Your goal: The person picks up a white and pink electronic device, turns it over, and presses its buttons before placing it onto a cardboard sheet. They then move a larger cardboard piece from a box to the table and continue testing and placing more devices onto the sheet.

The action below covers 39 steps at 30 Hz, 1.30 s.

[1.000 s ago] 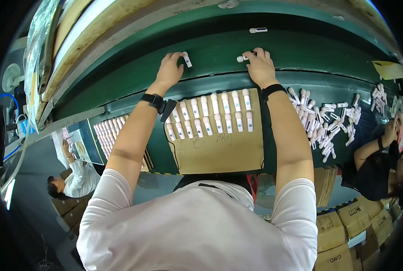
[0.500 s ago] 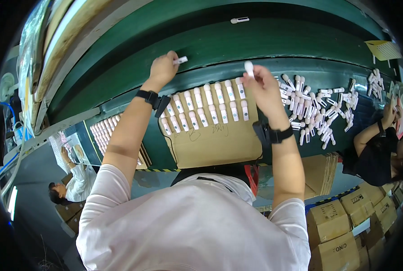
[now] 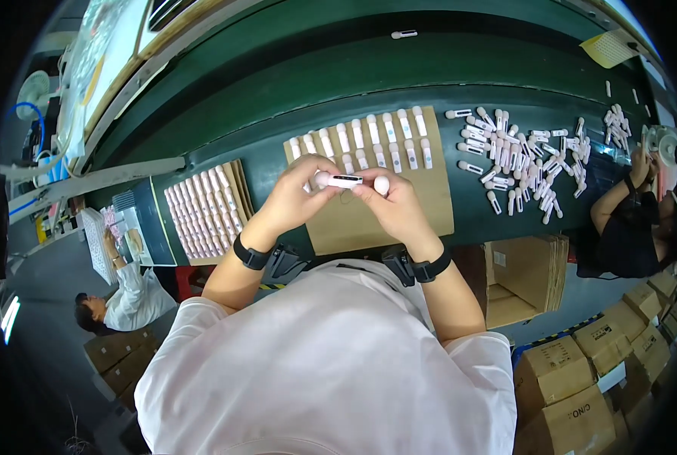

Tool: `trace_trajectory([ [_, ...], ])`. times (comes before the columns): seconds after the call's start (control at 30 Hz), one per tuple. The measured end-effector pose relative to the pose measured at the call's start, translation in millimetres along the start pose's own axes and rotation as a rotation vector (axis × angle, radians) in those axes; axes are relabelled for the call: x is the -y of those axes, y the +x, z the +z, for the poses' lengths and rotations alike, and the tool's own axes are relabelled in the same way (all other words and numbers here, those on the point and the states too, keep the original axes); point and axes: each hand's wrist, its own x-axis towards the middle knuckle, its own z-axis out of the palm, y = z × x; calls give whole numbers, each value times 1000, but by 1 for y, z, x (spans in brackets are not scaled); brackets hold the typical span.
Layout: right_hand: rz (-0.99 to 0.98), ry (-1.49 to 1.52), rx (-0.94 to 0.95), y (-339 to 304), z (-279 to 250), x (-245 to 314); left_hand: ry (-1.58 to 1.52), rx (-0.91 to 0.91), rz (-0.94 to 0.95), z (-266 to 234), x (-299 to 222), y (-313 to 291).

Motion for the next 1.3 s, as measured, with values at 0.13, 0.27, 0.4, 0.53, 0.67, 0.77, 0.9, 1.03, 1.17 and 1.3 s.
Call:
trace_trajectory([
  [0.13,-95,-36,3,-23,20,6,-30,-41,37,-10,-13,-28],
  [0.27,-168,-79,-1,-41,37,14,-33,-46,102,-19,-17,-46],
  [0.4,-191,-107,2,-51,47,21,-28,-58,174,-24,-18,-55],
  [0.53,-213,-188,-44,-59,57,20,-44,-65,186,-26,-23,-61],
  [0.67,-333,-334,-102,-65,65,23,-181,-71,93,-28,-22,-72],
  [0.77,-442,-454,-124,-67,74,25,-327,-77,17,-31,-14,-83],
  [0.9,-517,-639,-94,-66,85,23,-194,-52,94,-38,-6,-92],
  [1.03,-393,-798,-8,-62,93,12,-110,12,129,-38,10,-102],
  [1.17,-191,-954,1,-45,96,-35,-107,-46,39,-25,44,-114],
  [1.3,28,-1093,9,-19,99,-94,-49,-204,-284,-12,100,-137],
])
